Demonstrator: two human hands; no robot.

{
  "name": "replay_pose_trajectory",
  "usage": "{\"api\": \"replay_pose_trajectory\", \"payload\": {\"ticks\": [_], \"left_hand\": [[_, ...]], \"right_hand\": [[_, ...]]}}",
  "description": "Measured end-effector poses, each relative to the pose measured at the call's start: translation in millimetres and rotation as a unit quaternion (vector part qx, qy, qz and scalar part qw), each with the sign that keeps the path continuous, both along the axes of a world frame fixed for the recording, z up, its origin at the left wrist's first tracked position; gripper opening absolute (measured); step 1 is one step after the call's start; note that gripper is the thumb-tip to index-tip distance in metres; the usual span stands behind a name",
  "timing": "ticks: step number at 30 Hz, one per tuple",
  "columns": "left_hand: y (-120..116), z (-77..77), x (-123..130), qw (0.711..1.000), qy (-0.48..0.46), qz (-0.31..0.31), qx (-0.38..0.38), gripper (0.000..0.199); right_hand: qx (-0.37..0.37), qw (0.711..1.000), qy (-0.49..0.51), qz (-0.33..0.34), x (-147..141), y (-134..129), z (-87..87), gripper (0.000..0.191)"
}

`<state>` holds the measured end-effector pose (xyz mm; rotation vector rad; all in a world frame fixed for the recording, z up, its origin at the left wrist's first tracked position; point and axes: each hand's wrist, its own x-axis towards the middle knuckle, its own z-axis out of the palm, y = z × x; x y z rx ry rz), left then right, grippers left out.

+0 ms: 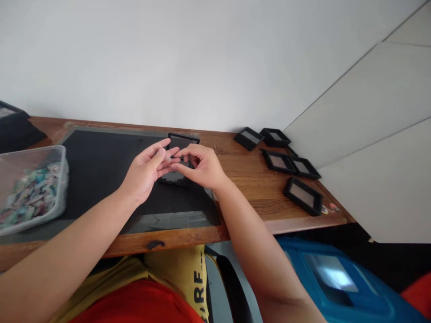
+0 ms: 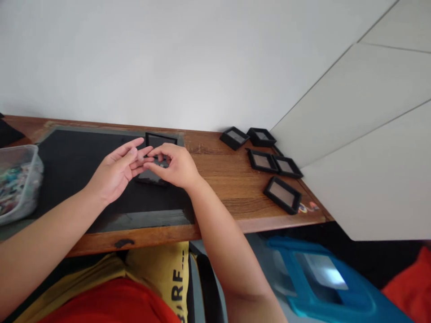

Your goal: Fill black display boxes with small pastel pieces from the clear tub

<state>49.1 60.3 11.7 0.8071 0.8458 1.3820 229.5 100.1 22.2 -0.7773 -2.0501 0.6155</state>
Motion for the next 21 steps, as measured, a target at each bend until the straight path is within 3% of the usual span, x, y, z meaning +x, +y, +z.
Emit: {"api": "replay_pose_trajectory", "payload": {"ticks": [8,12,15,21], "left_hand": [[-6.9,-3.9,2.4,0.999,0.038,-0.029,-0.022,0.031],[-8.2,-6.0,2.9,0.998,0.066,-0.016,-0.018,0.046],[-7.5,-6.3,1.9,0.996,0.083,-0.01,-0.012,0.057],[-7.0,-6.2,0.5,0.996,0.087,-0.025,-0.022,0.062]], "right_hand": [[-0.028,0.999,0.015,0.006,-2.7,-2.8,-1.7,0.026],[-0.061,0.997,0.006,0.046,-1.4,-3.0,0.3,0.026],[-0.109,0.992,0.014,0.06,0.2,-3.7,2.6,0.035],[-0.165,0.983,0.028,0.079,0.5,-5.0,4.4,0.032]]}}
